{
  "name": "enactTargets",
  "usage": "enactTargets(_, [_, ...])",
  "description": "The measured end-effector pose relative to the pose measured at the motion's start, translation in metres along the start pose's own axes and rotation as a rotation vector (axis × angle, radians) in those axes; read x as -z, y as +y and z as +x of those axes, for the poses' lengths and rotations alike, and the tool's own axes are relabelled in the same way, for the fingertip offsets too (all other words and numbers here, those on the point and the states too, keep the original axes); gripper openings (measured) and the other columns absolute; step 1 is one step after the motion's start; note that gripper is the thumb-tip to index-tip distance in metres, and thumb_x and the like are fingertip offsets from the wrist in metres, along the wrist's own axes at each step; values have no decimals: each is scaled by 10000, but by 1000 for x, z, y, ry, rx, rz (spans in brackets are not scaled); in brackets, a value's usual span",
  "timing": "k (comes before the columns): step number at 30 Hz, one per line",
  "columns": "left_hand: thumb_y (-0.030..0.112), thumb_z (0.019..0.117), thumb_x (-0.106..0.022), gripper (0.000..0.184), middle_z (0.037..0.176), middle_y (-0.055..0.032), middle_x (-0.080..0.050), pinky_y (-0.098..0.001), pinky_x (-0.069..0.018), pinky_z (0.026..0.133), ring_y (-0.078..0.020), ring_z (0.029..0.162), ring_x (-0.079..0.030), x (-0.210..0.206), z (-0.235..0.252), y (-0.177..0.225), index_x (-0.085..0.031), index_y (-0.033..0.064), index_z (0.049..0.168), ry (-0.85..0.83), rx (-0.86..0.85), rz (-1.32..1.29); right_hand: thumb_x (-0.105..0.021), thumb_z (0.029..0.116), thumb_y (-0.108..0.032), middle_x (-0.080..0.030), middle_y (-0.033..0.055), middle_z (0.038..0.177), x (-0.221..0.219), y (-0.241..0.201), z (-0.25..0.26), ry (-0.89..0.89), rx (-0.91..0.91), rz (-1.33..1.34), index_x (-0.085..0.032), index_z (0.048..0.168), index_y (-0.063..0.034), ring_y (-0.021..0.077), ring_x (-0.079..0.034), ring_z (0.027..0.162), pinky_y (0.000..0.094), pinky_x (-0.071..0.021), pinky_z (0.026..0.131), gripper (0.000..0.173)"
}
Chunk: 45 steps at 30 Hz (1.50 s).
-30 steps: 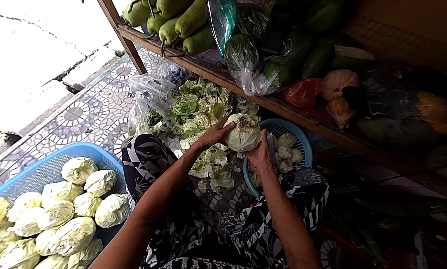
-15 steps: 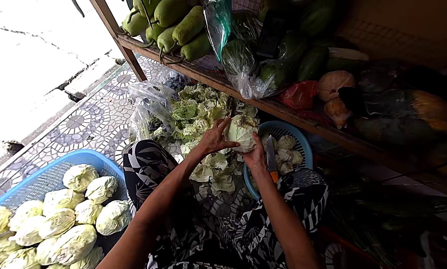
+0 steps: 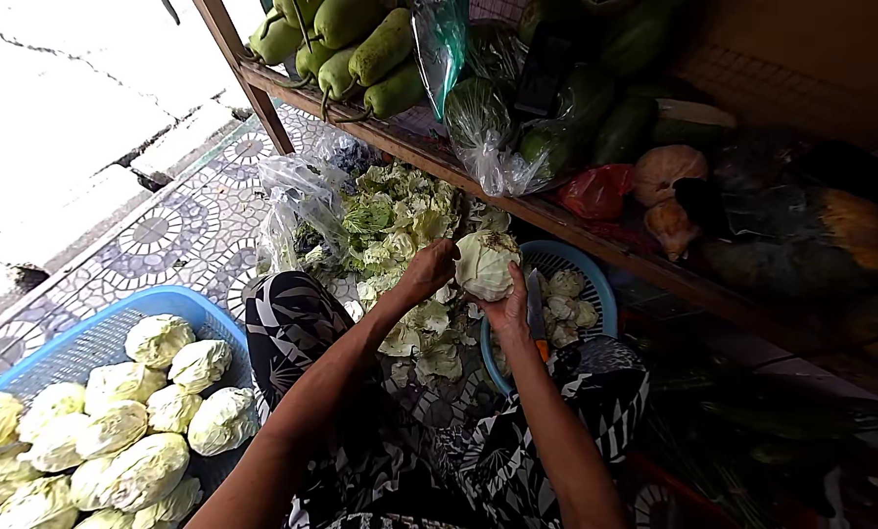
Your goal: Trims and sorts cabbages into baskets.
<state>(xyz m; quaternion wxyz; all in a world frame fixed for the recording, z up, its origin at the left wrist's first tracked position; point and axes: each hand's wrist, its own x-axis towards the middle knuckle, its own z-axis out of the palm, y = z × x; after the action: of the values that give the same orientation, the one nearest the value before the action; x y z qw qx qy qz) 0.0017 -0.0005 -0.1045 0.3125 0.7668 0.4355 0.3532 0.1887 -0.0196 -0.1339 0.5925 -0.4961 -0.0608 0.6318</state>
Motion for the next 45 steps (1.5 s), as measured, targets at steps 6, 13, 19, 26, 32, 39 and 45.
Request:
enactTargets(6, [280, 885, -807, 458, 1148, -209, -577, -425, -572, 747, -262, 853, -654, -5, 2, 1, -582, -27, 1140, -75, 140, -66, -551, 1024, -413, -513, 215, 1390, -2, -2, -3, 41, 14, -51, -406, 1486, -162, 375, -603, 1148, 539, -562, 849, 545])
enactTargets(13, [29, 949, -675, 155, 1040, -219, -692, -474, -579, 841, -322, 913, -705, -4, 2, -3, -665, -60, 1075, -51, -18, -4, -562, 1014, -423, -503, 219, 1409, -1, -2, -1, 26, 15, -47, -404, 1488, -165, 396, -589, 1178, 569, -553, 870, 562])
enactTargets(19, [-47, 976, -572, 141, 1125, -218, -608, -485, -544, 822, -351, 951, -641, 28, -10, 3, -677, 1, 1057, 94, 49, 117, -518, 1019, -417, -512, 205, 1393, 9, -16, 4, 6, 11, -79, -435, 1454, -161, 372, -587, 1164, 556, -542, 866, 512])
enactTargets(26, [-88, 984, -443, 304, 1226, -304, -577, -521, -455, 1021, -461, 1178, -554, 30, 12, -16, -696, -70, 1154, 159, 322, 320, -466, 1009, -273, -622, 137, 1142, 10, -24, -2, -153, 66, -297, -476, 1376, -144, 231, -663, 937, 376, -576, 705, 389])
enactTargets(32, [502, 1047, -499, 559, 1454, -293, -425, -555, -484, 963, -413, 1212, -547, 27, -2, -11, -601, 36, 1338, 38, 434, -55, -571, 902, -223, -602, 121, 1113, 16, -29, -1, -234, 140, -379, -406, 1397, -87, 176, -649, 913, 330, -576, 728, 539])
enactTargets(39, [274, 854, -814, 785, 1313, -79, -628, -361, -559, 928, -151, 1096, -649, 22, -3, 12, -385, 160, 1502, -106, 310, -542, -616, 894, -664, -617, 118, 1281, 18, -11, -1, -315, 158, 34, -427, 1440, -107, 223, -627, 1150, 408, -554, 945, 803])
enactTargets(45, [278, 945, -746, 692, 1339, -168, -619, -454, -538, 982, -237, 1142, -655, 10, -3, 13, -392, 99, 1512, -84, 322, -408, -490, 1018, -532, -599, 146, 1305, 11, 9, 0, -257, 103, 193, -436, 1434, -140, 279, -618, 1175, 496, -547, 954, 574])
